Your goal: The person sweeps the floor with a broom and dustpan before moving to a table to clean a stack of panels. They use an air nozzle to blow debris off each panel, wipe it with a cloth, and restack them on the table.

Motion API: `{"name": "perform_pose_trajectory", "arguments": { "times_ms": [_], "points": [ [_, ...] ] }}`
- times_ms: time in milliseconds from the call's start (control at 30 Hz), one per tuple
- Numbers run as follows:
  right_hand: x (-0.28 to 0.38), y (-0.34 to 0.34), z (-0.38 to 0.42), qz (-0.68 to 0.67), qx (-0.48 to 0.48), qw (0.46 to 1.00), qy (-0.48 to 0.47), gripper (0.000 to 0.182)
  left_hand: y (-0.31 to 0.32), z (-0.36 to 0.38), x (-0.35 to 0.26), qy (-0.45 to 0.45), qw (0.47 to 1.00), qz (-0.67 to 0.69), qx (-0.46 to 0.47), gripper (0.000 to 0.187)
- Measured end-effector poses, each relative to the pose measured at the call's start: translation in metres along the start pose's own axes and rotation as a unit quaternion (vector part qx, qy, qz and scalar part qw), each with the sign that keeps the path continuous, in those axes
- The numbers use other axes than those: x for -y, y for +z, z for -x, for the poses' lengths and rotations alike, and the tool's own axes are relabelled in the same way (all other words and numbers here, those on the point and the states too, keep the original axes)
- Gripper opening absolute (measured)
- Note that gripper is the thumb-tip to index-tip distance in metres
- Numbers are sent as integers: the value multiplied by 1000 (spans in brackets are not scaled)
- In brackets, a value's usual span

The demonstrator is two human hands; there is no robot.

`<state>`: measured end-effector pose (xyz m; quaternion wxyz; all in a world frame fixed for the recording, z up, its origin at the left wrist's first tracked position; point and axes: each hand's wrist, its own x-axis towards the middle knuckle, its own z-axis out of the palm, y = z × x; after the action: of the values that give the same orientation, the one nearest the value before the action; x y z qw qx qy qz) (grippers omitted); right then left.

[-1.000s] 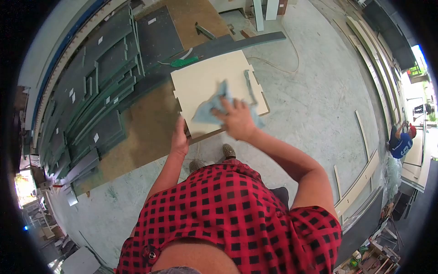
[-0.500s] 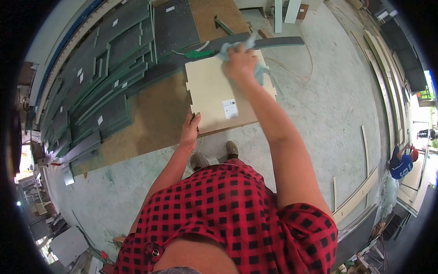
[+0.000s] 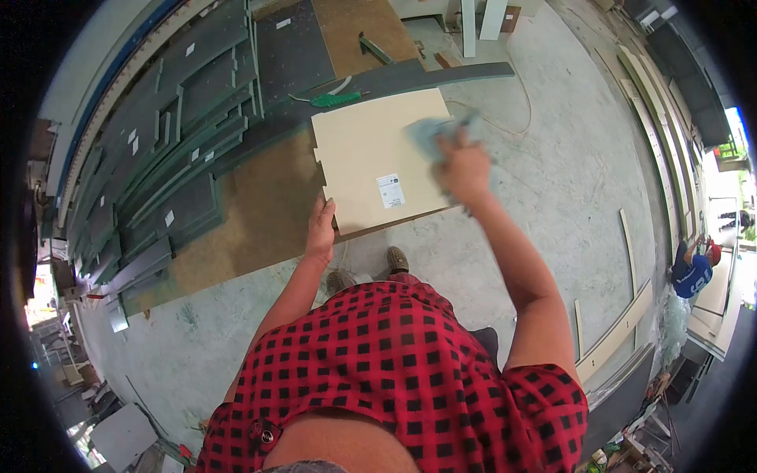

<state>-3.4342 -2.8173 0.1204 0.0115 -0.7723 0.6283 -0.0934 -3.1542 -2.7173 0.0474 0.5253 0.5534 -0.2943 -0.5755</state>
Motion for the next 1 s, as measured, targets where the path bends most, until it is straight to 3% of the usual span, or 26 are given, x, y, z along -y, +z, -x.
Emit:
{"name": "perform_pose_trajectory", "arguments": {
  "times_ms": [33, 100, 133, 200, 233, 300, 333, 367, 433, 567, 700, 1000],
  "points": [
    [-40, 13, -4, -17, -37, 997, 63, 55, 1, -1, -2, 0, 1000, -1, 3, 54],
    [-121, 33, -9, -146, 43, 949, 277, 54, 7, -1, -15, 66, 996, -52, -26, 58],
    [-143, 39, 1, -146, 41, 948, 280, 54, 9, -4, -21, 66, 996, -53, -22, 58],
    [-165, 45, 14, -370, -21, 891, 263, 53, 8, -16, -37, 12, 985, -166, -53, 64],
    [-156, 37, 17, -370, -19, 890, 265, 53, 7, -23, -40, 9, 985, -167, -53, 64],
    [-131, 15, 14, -448, 138, 857, 214, 56, 9, -41, -48, 11, 993, -113, -45, 62],
    [-120, 7, 8, -433, 204, 859, 184, 59, 11, -45, -60, -26, 996, -83, 4, 47],
    [-109, 0, 4, -434, 202, 858, 185, 59, 9, -52, -60, -25, 996, -84, 5, 47],
    [-93, -7, -3, -444, 288, 822, 210, 65, 6, -62, -61, -89, 992, -89, 22, 31],
    [-85, -22, -24, -328, 401, 843, 145, 80, 12, -68, -59, -68, 994, -89, 11, 26],
    [-89, -5, -28, -280, 372, 881, 88, 83, 17, -74, -58, -61, 997, -46, -17, 27],
    [-83, -3, -18, -417, 304, 847, 124, 67, 24, -73, -65, -71, 996, -38, -33, 26]
  ]
}}
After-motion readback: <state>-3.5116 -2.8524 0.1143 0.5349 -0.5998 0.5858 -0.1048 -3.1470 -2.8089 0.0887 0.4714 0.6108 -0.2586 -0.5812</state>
